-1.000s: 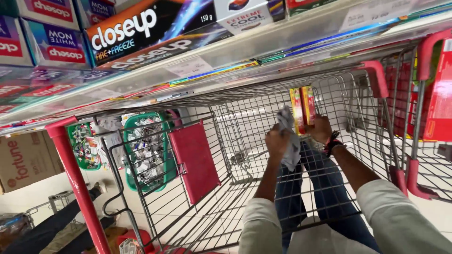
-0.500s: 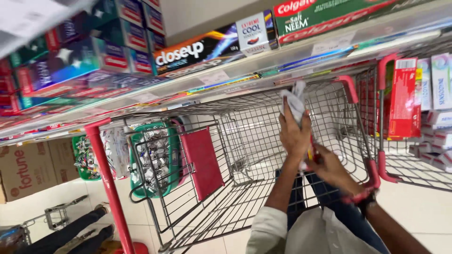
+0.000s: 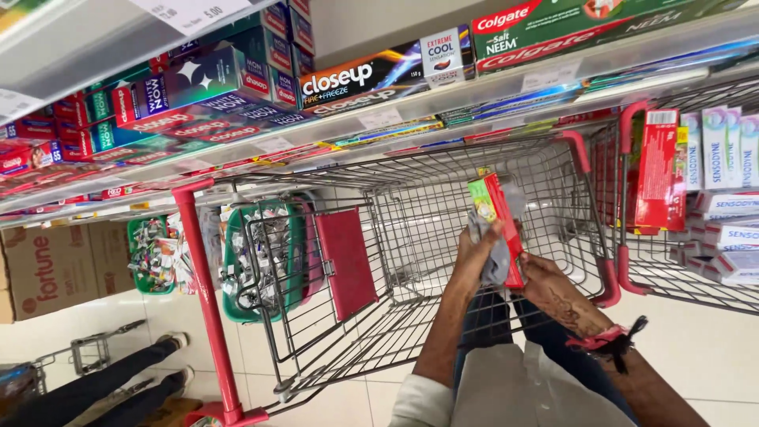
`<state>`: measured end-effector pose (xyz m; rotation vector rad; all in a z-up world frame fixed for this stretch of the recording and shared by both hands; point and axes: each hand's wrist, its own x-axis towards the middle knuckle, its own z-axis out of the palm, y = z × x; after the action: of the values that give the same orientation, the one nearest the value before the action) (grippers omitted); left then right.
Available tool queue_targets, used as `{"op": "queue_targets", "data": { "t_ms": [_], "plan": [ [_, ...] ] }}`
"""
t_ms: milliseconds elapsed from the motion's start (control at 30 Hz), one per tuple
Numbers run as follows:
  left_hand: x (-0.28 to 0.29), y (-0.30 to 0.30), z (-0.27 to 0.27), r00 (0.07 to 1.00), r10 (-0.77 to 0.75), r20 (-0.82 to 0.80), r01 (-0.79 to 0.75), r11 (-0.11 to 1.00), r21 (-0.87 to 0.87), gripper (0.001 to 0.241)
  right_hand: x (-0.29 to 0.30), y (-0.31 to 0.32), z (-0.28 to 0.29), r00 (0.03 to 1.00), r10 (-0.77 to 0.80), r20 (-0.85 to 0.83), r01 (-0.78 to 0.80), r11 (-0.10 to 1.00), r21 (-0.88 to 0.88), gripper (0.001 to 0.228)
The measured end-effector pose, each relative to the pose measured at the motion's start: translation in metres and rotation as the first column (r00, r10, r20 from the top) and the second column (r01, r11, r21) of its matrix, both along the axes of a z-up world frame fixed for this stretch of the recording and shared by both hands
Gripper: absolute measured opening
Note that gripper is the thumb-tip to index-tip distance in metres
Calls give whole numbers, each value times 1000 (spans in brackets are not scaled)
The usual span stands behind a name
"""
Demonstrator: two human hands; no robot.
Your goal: Organizing and restocking boxes of toothpaste on retail shelves.
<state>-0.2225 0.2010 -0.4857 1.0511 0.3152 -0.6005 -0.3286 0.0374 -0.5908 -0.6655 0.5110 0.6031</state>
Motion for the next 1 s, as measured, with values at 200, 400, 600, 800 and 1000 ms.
{"op": "queue_targets", "data": {
  "t_ms": [200,400,600,800,1000],
  "plan": [
    [-13,11,-27,995,-100,12,96,978,187,35,4,-5,-10,997,81,16,-83,978,192,41],
    [-7,-4,18,910,-204,361,-36,828,559,43,66,-5,105,999,29,24,-9,795,-607,81],
    [-10,-25,20,544,-722,428,-364,256,895,82,81,-17,107,905,-128,406,364,728,-581,62],
    [-17,-9,15,451,-705,547,-488,318,813,82,80,-35,131,891,-357,280,445,808,-387,49],
    [-20,-5,-44,930,121,347,-320,732,602,62,66,-16,150,891,-396,220,452,807,-380,55]
  ]
}}
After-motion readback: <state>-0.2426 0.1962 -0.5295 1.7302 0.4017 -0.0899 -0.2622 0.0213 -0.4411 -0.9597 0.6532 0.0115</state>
